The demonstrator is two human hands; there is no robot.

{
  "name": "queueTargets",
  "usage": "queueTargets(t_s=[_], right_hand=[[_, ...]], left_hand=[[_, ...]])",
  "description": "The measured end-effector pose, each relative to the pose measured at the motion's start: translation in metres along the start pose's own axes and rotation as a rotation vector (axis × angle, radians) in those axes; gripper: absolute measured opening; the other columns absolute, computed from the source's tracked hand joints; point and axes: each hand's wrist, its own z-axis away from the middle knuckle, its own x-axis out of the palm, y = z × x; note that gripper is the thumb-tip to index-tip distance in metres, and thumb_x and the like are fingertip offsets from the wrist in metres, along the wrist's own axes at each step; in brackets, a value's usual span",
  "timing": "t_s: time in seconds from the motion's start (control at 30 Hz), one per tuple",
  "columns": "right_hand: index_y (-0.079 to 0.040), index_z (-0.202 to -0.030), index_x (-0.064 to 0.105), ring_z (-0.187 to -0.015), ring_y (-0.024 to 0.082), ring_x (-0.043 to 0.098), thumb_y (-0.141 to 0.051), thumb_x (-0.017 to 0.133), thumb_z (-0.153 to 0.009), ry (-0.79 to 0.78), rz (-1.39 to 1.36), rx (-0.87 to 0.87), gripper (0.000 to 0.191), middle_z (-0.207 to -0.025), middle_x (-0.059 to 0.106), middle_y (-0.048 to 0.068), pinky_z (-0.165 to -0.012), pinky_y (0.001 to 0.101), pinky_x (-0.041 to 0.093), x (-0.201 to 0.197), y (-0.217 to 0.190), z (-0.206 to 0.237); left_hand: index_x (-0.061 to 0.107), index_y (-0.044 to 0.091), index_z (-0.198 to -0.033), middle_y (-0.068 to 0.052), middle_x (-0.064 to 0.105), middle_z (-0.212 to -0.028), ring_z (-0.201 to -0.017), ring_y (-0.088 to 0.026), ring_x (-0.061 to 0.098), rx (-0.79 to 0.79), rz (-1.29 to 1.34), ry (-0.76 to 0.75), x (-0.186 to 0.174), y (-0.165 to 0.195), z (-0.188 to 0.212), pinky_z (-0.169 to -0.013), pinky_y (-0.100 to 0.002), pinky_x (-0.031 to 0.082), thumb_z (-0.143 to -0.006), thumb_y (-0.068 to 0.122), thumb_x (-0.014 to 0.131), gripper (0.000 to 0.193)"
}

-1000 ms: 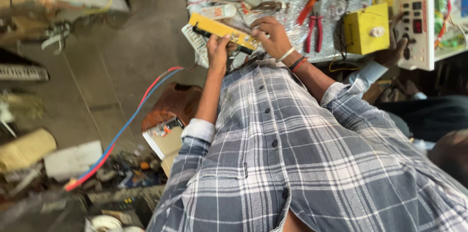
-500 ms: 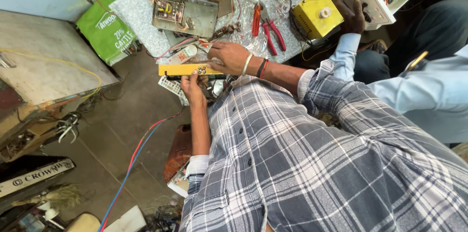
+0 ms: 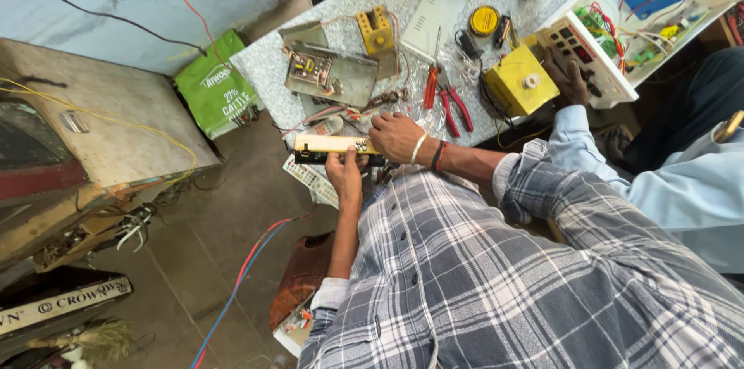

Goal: The person works on a yellow electronic device on a cluttered workbench. They use pliers and a screwdriver to adjust components and wires, then test the device with a multimeter while another person observes.

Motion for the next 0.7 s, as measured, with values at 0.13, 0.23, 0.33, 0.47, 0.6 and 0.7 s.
queueTargets(t_s=[0.13,0.23,0.33,0.47,0.6,0.7], right_hand=[[-0.002,-0.096,0.06,-0.093,0.033,0.06,-0.032,0.068,-0.088,0.05,-0.14,0.02,0.032,-0.099,0.059,0.015,-0.076,0.0461,0.051,-0.015,-0.001,0.001],[-0.001,-0.101,0.057,-0.096,0.033,0.061,-0.021,0.065,-0.083,0.067,-0.126,-0.04,0.029,-0.102,0.059,0.015,-0.077,0.0447,0.051,-0.016,-0.003,0.001],[0.0,-0.103,0.055,-0.097,0.032,0.061,-0.016,0.063,-0.094,0.03,-0.094,-0.009,0.021,-0.101,0.058,0.015,-0.082,0.0433,0.052,-0.01,-0.001,0.0],[0.0,-0.102,0.055,-0.096,0.034,0.061,-0.014,0.062,-0.088,0.096,-0.165,0.003,0.021,-0.1,0.057,0.016,-0.081,0.044,0.052,-0.002,0.004,0.0],[0.0,-0.099,0.055,-0.096,0.034,0.061,-0.022,0.063,-0.094,0.098,-0.115,0.07,0.024,-0.099,0.057,0.016,-0.081,0.0455,0.052,-0.001,0.0,-0.001],[-0.001,-0.098,0.057,-0.096,0.034,0.061,-0.028,0.068,-0.093,0.066,-0.163,0.156,0.03,-0.099,0.057,0.016,-0.082,0.0473,0.051,-0.007,-0.003,0.0]], left_hand=[[0.061,-0.006,-0.104,-0.012,0.071,-0.084,-0.065,-0.016,0.071,0.043,-0.022,0.002,0.002,0.004,-0.003,-0.058,-0.027,0.059,-0.1,0.012,0.064,0.019],[0.061,-0.007,-0.104,-0.013,0.072,-0.085,-0.065,-0.016,0.071,0.032,-0.006,0.003,0.002,0.004,-0.009,-0.058,-0.026,0.06,-0.099,0.01,0.064,0.018],[0.062,-0.007,-0.106,-0.012,0.072,-0.086,-0.066,-0.016,0.071,0.031,0.02,0.003,0.002,0.0,-0.012,-0.059,-0.025,0.06,-0.1,0.01,0.063,0.017],[0.061,-0.007,-0.107,-0.012,0.072,-0.087,-0.066,-0.016,0.072,0.023,0.069,0.018,0.001,-0.002,-0.015,-0.059,-0.025,0.059,-0.098,0.009,0.063,0.018],[0.062,-0.008,-0.106,-0.014,0.072,-0.087,-0.067,-0.017,0.073,0.025,0.087,0.017,0.001,-0.004,-0.015,-0.061,-0.025,0.061,-0.101,0.01,0.063,0.019],[0.063,-0.007,-0.107,-0.014,0.073,-0.088,-0.067,-0.017,0.072,0.02,0.119,0.02,0.001,-0.004,-0.017,-0.06,-0.026,0.06,-0.1,0.01,0.063,0.018]])
